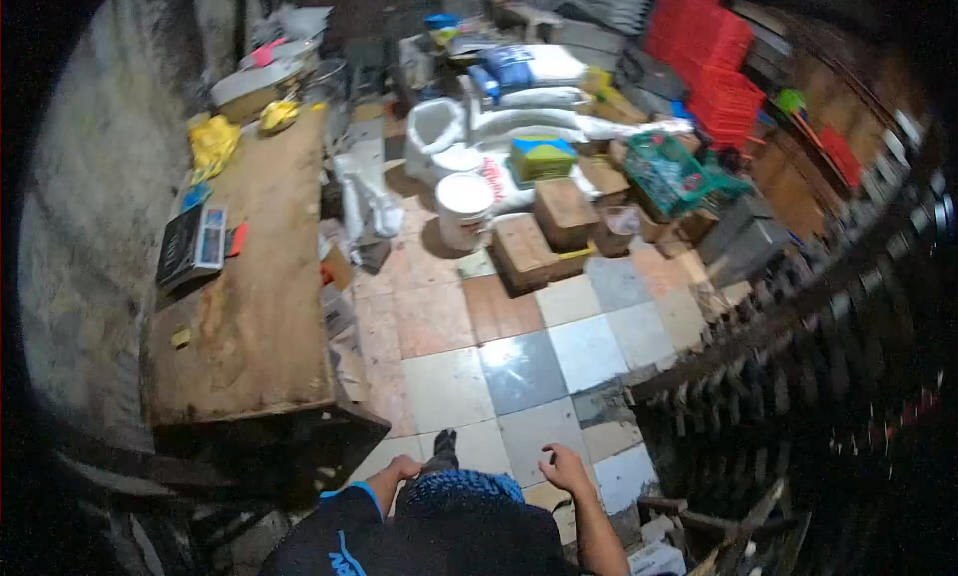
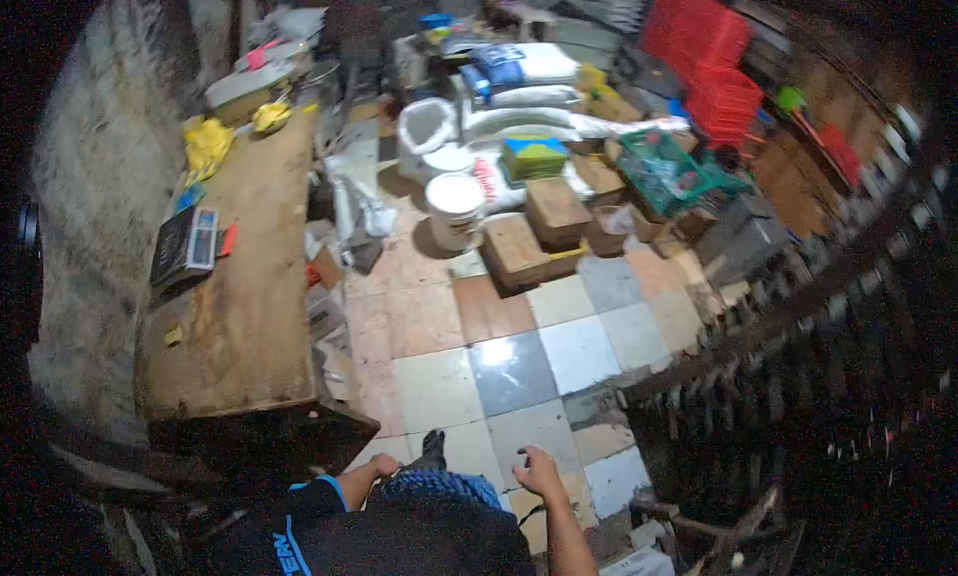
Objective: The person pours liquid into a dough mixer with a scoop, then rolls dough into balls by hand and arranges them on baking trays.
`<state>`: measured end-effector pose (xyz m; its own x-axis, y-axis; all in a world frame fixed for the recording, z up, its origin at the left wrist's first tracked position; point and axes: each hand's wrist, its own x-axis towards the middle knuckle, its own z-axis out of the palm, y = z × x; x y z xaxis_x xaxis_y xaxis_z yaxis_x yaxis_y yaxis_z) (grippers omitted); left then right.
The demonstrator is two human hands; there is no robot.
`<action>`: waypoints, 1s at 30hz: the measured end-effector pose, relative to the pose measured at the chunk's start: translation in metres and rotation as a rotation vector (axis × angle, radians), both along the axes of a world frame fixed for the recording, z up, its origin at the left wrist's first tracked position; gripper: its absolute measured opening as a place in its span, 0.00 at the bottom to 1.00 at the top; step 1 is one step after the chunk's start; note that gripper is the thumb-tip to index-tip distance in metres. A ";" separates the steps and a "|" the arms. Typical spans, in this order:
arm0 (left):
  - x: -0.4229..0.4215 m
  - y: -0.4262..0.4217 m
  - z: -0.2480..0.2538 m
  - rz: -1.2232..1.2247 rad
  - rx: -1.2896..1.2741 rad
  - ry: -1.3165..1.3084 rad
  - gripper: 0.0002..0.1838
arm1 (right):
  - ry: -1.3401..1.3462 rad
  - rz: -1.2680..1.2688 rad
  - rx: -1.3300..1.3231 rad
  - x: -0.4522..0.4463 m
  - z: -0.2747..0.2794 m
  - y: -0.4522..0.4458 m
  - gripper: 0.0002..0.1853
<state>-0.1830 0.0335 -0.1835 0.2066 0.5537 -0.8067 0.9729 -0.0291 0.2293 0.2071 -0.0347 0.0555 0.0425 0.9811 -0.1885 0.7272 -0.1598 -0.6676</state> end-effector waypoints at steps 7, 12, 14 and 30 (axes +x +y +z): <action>-0.045 0.100 0.030 0.441 0.210 -0.232 0.31 | 0.288 -0.470 -0.863 0.039 -0.159 0.046 0.14; -0.021 0.208 0.069 0.690 0.029 -0.603 0.23 | 0.288 -0.662 -0.957 0.059 -0.151 0.100 0.12; -0.013 0.251 0.089 0.659 0.110 -0.572 0.23 | 0.252 -0.665 -0.859 0.063 -0.144 0.144 0.13; -0.110 0.563 -0.014 0.323 0.440 -0.295 0.19 | 0.453 -0.331 -0.258 0.040 -0.192 0.865 0.16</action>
<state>-0.2931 0.5966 -0.1979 0.1527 0.8933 -0.4227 0.8457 0.1032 0.5236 0.2471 0.8298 -0.1367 0.1972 0.8500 -0.4884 0.2650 -0.5259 -0.8082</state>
